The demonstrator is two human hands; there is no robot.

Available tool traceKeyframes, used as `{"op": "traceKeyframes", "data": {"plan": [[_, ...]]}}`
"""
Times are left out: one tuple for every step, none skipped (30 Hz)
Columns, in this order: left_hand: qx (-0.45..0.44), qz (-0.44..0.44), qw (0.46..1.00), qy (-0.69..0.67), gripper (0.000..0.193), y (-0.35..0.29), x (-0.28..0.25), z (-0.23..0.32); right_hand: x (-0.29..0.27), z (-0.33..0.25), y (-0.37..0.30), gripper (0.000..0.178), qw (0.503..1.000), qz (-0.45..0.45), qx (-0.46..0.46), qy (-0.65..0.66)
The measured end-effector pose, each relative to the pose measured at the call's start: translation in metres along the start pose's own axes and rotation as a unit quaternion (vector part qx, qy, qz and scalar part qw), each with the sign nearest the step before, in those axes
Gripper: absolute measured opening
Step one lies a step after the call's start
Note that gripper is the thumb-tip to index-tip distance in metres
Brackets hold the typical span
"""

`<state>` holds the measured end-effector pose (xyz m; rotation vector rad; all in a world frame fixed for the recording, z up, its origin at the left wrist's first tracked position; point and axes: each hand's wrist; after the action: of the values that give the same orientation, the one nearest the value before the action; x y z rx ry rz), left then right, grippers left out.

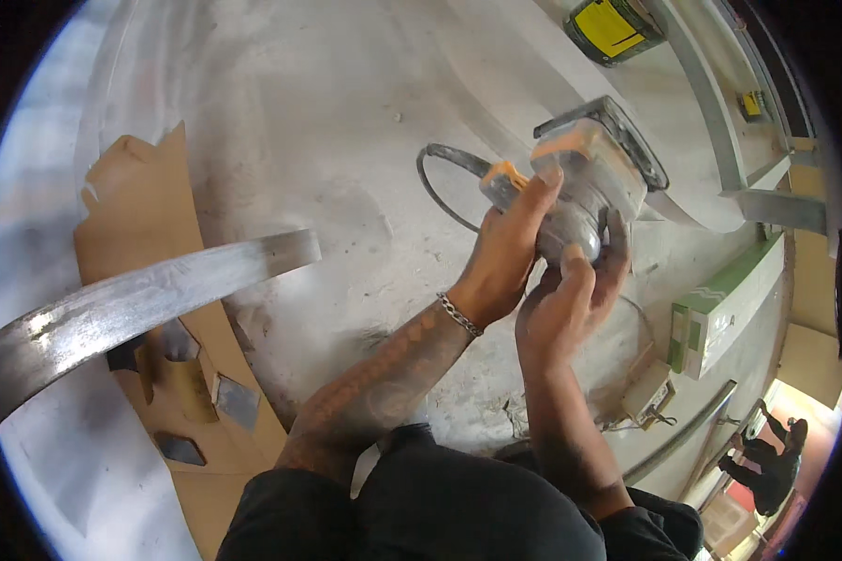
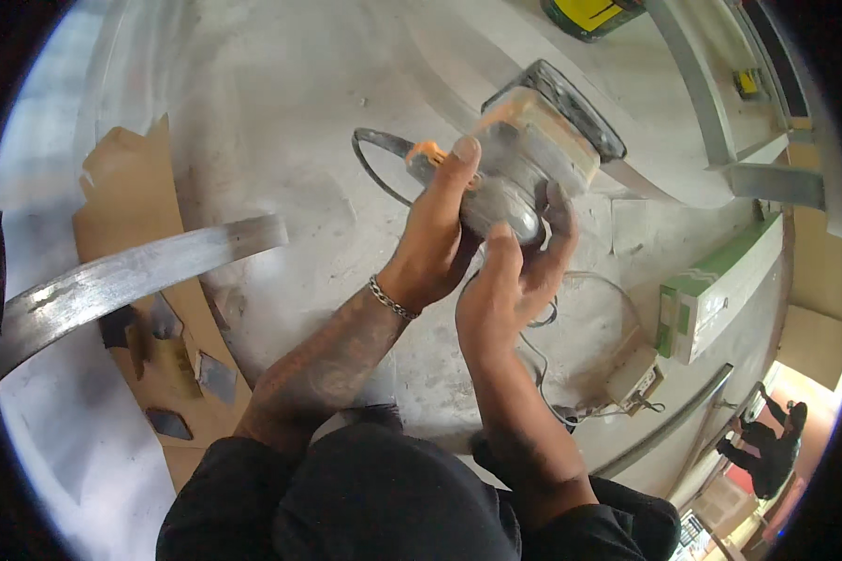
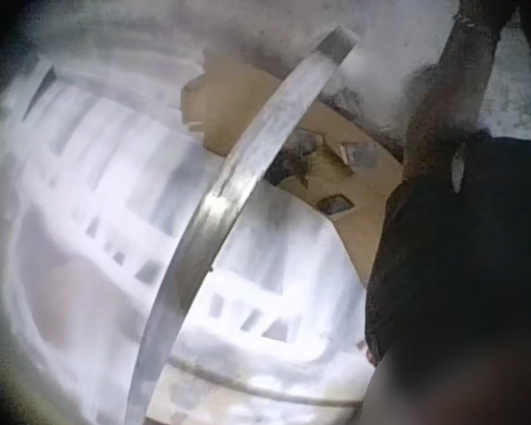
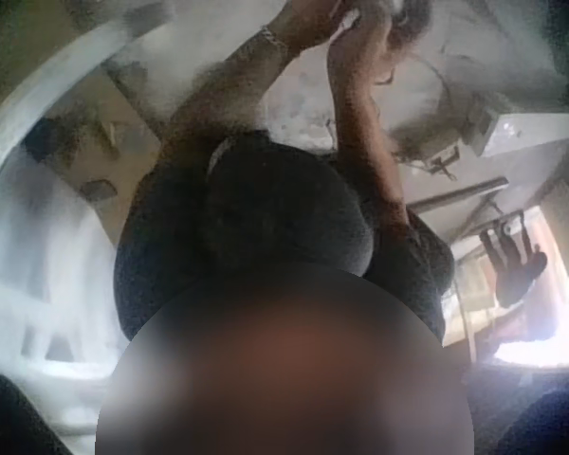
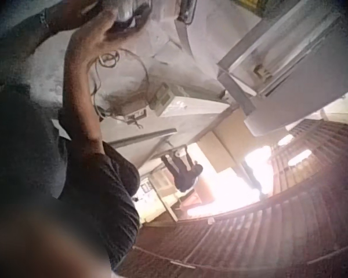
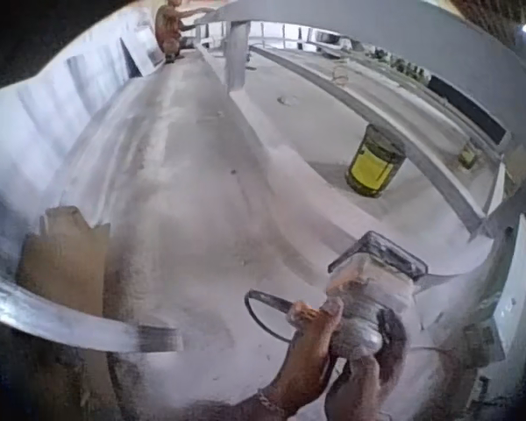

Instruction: The person sands the underside of a curved white furniture piece using a handheld power sander, moving the sander along the surface.

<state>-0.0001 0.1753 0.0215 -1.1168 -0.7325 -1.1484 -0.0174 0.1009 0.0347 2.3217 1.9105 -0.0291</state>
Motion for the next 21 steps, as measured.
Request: {"op": "traceKeyframes", "data": {"plan": [[-0.006,0.007,0.999,0.031,0.056,0.000,0.001,0.005,0.001,-0.002,0.003,0.054,1.000,-0.010,-0.015,-0.010],[-0.011,0.014,0.998,0.061,0.057,-0.002,0.003,0.009,0.005,-0.004,0.003,0.054,1.000,-0.012,-0.018,-0.016],[0.013,0.035,0.996,0.075,0.056,-0.004,0.008,0.014,0.011,-0.004,0.004,0.054,1.000,-0.002,-0.007,0.001],[0.017,0.033,0.997,0.071,0.056,-0.006,0.007,0.016,0.016,-0.006,0.003,0.053,1.000,0.008,0.004,0.018],[0.046,0.027,0.992,0.113,0.052,-0.007,0.006,0.019,0.021,-0.008,0.002,0.053,1.000,0.005,0.000,0.017],[0.074,0.020,0.985,0.155,0.049,-0.009,0.005,0.022,0.026,-0.012,0.000,0.053,1.000,-0.005,0.012,0.001],[0.077,0.018,0.985,0.153,0.049,-0.010,0.003,0.022,0.030,-0.015,-0.001,0.054,0.999,-0.014,0.024,-0.016],[0.084,0.045,0.984,0.153,0.047,-0.010,0.001,0.022,0.032,-0.017,-0.001,0.054,1.000,-0.016,0.019,-0.016],[0.090,0.071,0.982,0.152,0.046,-0.009,0.000,0.022,0.032,-0.018,0.000,0.054,0.999,-0.033,0.026,-0.010],[0.091,0.066,0.982,0.149,0.046,-0.008,0.002,0.024,0.032,-0.019,0.002,0.054,0.998,-0.050,0.032,-0.004],[0.102,0.052,0.983,0.145,0.049,-0.005,0.004,0.027,0.032,-0.015,0.005,0.056,0.998,-0.059,0.009,-0.006],[0.115,0.041,0.982,0.143,0.051,-0.003,0.004,0.030,0.031,-0.012,0.006,0.056,0.998,-0.060,0.006,-0.005],[0.117,0.037,0.982,0.142,0.051,-0.001,0.005,0.031,0.028,-0.010,0.008,0.056,0.995,-0.102,-0.016,-0.006],[0.164,0.074,0.971,0.160,0.055,0.001,0.006,0.030,0.024,-0.008,0.010,0.056,0.989,-0.144,-0.040,-0.008],[0.209,0.109,0.956,0.177,0.058,0.004,0.006,0.032,0.014,-0.005,0.012,0.058,0.978,-0.178,-0.061,-0.089],[0.214,0.102,0.956,0.175,0.058,0.011,0.000,0.035,0.006,-0.013,0.014,0.058,0.978,-0.177,-0.070,-0.089],[0.225,0.131,0.954,0.147,0.059,0.020,-0.008,0.038,-0.003,-0.025,0.014,0.060,0.962,-0.233,-0.101,-0.101],[0.235,0.157,0.952,0.117,0.060,0.027,-0.011,0.044,-0.015,-0.040,0.019,0.062,0.941,-0.288,-0.133,-0.116],[0.234,0.130,0.957,0.111,0.065,0.026,-0.009,0.055,-0.031,-0.056,0.032,0.066,0.908,-0.318,-0.210,-0.172],[0.238,0.122,0.958,0.103,0.065,0.032,-0.010,0.063,-0.048,-0.073,0.047,0.064,0.872,-0.325,-0.306,-0.201],[0.217,0.125,0.964,0.094,0.058,0.037,-0.011,0.077,-0.063,-0.095,0.059,0.061,0.849,-0.319,-0.348,-0.238]]}}
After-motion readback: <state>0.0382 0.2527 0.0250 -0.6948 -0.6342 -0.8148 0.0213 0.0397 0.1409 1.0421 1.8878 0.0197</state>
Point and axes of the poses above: each hand's wrist, its own y-axis towards the middle knuckle, its own x-axis out of the palm, z = x × y, and after that the axes turned 9 degrees about -y, right-handed
